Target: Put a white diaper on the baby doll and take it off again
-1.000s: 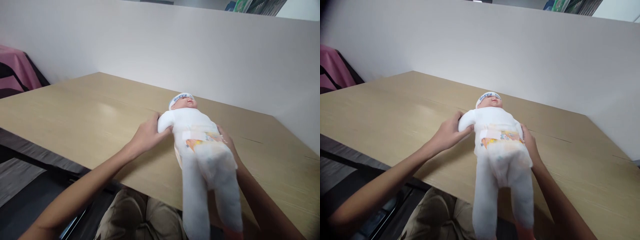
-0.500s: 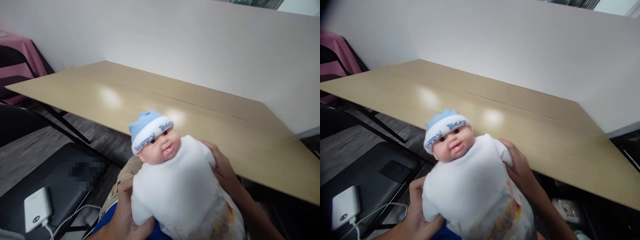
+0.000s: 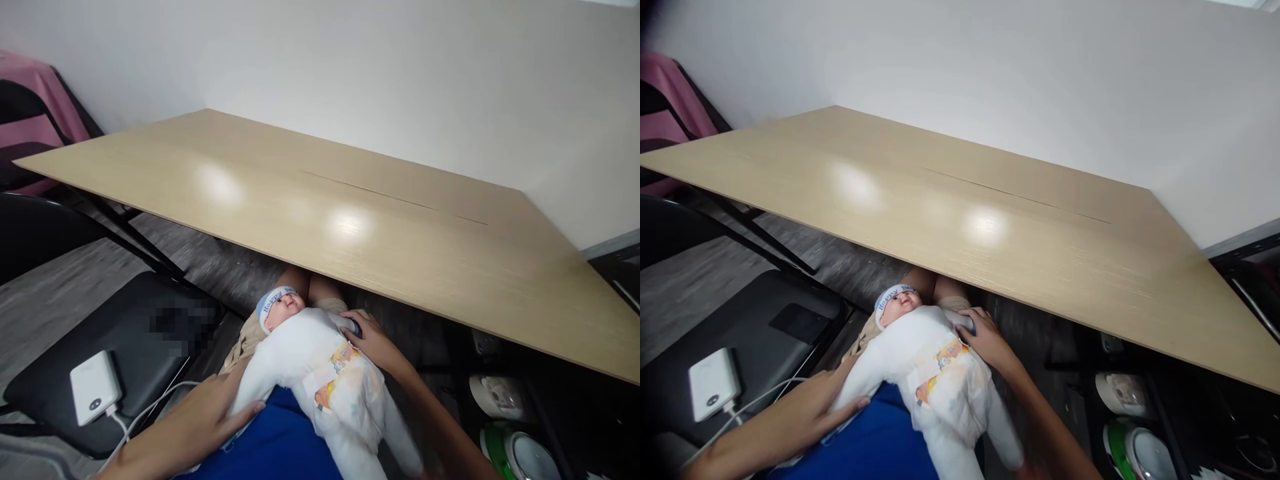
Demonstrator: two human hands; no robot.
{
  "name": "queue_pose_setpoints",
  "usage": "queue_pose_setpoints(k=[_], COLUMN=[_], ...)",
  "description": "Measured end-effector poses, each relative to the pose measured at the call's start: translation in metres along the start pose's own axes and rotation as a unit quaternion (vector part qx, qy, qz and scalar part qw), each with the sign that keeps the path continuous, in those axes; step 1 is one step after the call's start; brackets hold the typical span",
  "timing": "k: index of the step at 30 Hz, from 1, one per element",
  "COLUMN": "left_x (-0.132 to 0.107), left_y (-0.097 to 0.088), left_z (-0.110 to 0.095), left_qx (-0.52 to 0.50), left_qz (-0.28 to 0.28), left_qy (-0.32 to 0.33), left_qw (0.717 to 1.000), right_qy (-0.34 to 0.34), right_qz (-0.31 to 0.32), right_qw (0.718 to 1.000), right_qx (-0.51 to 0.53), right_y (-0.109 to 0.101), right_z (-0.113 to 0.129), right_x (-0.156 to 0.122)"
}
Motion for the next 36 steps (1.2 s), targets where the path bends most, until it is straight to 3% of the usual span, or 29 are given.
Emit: queue_pose_setpoints(k=[2,5,10,13,19,24,26,29,32,36], left_x=[0.000,0.008,0.059,0.090,0.108,0.104,0.098,0.083,0.063,0.039], left_y=[-0.017,-0.046,-0.063,-0.056,-0.045,-0.048,-0.051,-0.054,-0.050,-0.046], left_z=[-0.009,-0.049,-0.131,-0.151,-0.144,-0.133,-0.129,-0.115,-0.096,-0.087], left_qx=[0.064,0.086,-0.012,-0.027,-0.083,-0.157,-0.176,-0.210,-0.233,-0.158], left_qz=[-0.074,-0.139,-0.072,-0.055,-0.055,-0.073,-0.085,-0.089,-0.038,0.051], left_qy=[0.012,0.079,0.281,0.334,0.335,0.317,0.318,0.296,0.251,0.243], left_qw=[0.995,0.983,0.957,0.940,0.937,0.933,0.928,0.927,0.939,0.956], right_qy=[0.014,0.043,0.046,0.040,0.011,-0.018,-0.042,-0.086,-0.099,-0.065], right_qz=[0.011,0.050,0.022,0.008,-0.042,-0.134,-0.111,0.009,0.110,0.093], right_qw=[0.999,0.990,0.987,0.987,0.989,0.991,0.993,0.996,0.988,0.993], right_qx=[0.039,0.126,0.153,0.158,0.142,0.022,0.003,0.027,0.043,0.031], right_y=[-0.003,-0.003,-0.006,-0.007,-0.012,-0.036,-0.036,-0.013,0.012,0.005], right_z=[0.004,0.021,0.035,0.034,0.030,0.030,0.043,0.072,0.093,0.101], right_x=[-0.009,-0.026,-0.040,-0.040,-0.038,-0.033,-0.033,-0.036,-0.044,-0.056])
Point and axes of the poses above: each hand's wrist, its own x-axis towards the middle knuckle, its own y-axis out of the palm, z = x × y, the point moved 7 cm from there along x, towards the middle knuckle, and after that the axes turned 14 degrees about x, right-handed, at the moved point
